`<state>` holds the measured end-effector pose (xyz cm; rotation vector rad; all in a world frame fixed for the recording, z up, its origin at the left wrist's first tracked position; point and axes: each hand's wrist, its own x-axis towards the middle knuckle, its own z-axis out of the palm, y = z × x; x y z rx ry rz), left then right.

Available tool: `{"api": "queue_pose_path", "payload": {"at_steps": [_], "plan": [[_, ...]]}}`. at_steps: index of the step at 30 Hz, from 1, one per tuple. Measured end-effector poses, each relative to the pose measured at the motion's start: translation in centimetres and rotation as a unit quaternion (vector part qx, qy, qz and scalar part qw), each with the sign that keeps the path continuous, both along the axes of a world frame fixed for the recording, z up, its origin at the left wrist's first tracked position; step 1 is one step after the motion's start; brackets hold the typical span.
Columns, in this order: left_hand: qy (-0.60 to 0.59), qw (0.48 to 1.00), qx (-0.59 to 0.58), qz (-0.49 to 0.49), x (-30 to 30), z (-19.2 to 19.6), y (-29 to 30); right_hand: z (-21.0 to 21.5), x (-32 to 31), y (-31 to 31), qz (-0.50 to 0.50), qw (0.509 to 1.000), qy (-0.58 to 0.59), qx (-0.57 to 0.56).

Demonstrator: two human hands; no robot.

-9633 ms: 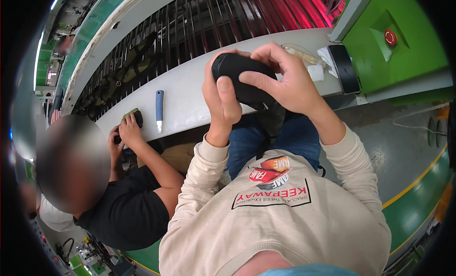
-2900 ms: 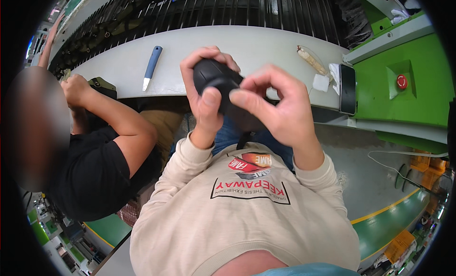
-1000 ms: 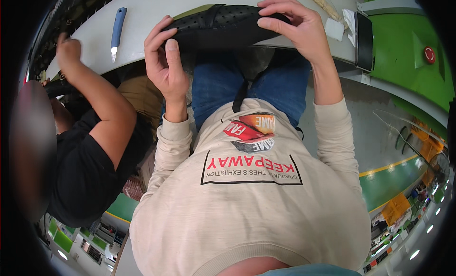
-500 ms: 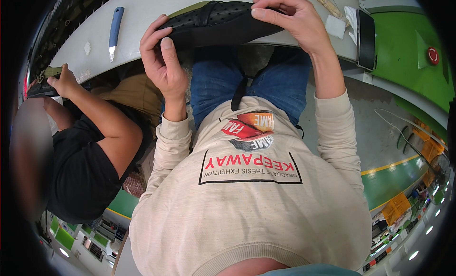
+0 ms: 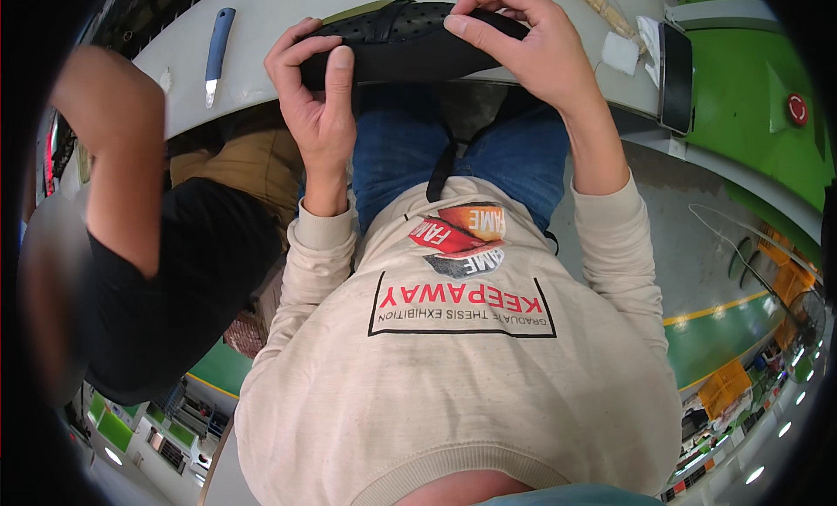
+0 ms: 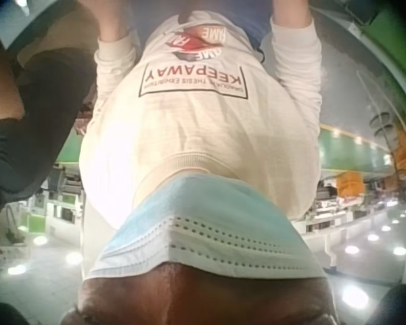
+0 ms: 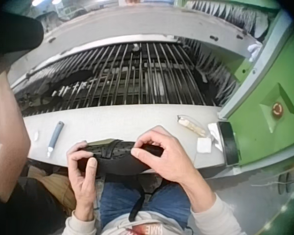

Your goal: The recorder is inspecting and assembling components of shoes at a factory workstation.

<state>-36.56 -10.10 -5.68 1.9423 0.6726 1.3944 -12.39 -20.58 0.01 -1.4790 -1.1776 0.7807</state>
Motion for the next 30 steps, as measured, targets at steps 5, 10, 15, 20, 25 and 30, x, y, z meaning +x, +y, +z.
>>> {"api": "queue_pose_path", "payload": {"at_steps": [5,10,15,20,25,30], "plan": [[0.043,0.999,-0.021,-0.002,0.1,0.9,0.2,1.0,-1.7,0.1,0.033,0.986,-0.132,0.095],[0.074,0.997,-0.001,0.004,0.8,2.3,0.5,1.5,-1.3,1.0,0.068,0.987,-0.117,0.091],[0.104,0.995,0.005,0.001,1.1,3.1,0.6,1.4,-0.6,2.1,0.112,0.986,-0.09,0.081],[0.111,0.993,0.026,0.023,1.3,2.6,0.8,1.9,0.1,3.0,0.128,0.992,-0.013,0.004],[0.063,0.998,-0.016,0.019,1.8,2.5,0.5,1.1,1.2,4.0,0.133,0.99,0.027,-0.045],[0.094,0.995,0.027,0.026,1.5,2.7,0.6,1.3,2.1,5.1,0.132,0.981,0.062,-0.125]]}}
